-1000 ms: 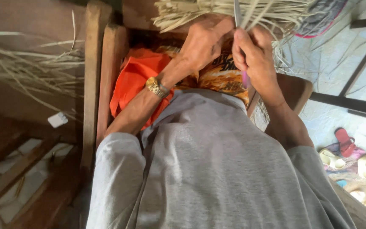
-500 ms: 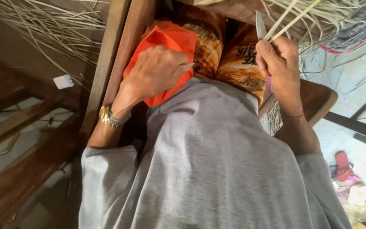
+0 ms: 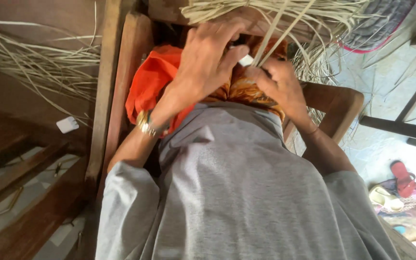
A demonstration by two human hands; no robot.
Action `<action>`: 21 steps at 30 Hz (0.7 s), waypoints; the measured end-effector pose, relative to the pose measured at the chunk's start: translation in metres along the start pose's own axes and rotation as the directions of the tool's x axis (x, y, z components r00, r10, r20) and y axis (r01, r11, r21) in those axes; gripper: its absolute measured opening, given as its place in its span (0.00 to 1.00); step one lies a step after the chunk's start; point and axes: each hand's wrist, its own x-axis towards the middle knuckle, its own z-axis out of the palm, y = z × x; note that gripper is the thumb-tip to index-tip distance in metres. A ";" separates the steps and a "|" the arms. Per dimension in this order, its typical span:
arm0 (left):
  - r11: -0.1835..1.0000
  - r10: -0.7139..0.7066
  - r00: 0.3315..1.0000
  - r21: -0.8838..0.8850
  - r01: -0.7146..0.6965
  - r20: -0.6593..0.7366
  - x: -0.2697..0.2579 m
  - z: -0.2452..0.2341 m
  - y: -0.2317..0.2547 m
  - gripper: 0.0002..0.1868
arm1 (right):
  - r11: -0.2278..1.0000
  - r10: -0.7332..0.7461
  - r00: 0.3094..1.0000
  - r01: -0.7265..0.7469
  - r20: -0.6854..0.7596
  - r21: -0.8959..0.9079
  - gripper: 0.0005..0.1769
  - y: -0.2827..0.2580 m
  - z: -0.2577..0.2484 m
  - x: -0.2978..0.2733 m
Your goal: Sorting, trimming, and bundling dried plant fibers using a small knife.
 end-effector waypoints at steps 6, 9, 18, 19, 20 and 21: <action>0.744 0.145 0.936 -0.659 0.112 0.322 0.056 0.034 -0.026 0.14 | 0.961 -0.107 0.991 0.123 0.075 -0.248 0.24 0.021 0.011 -0.003; 0.546 -0.031 0.831 -0.687 0.479 0.555 0.069 0.043 -0.024 0.10 | 0.935 -0.093 0.987 0.132 0.134 -0.330 0.22 0.021 0.013 -0.002; 0.026 -0.109 0.720 -0.722 0.691 0.685 0.070 0.055 -0.013 0.09 | 0.950 -0.023 0.990 0.066 0.141 -0.306 0.24 0.023 0.012 0.003; 0.039 -0.097 0.746 -0.747 0.664 0.659 0.069 0.057 -0.014 0.09 | 0.945 0.019 0.989 0.031 0.150 -0.327 0.25 0.026 0.012 0.004; 0.052 -0.086 0.771 -0.770 0.636 0.631 0.069 0.058 -0.015 0.09 | 0.938 0.059 0.986 -0.001 0.158 -0.347 0.26 0.028 0.012 0.005; 0.054 -0.086 0.770 -0.769 0.637 0.632 0.068 0.056 -0.014 0.09 | 0.938 0.059 0.986 -0.001 0.157 -0.346 0.26 0.029 0.009 0.006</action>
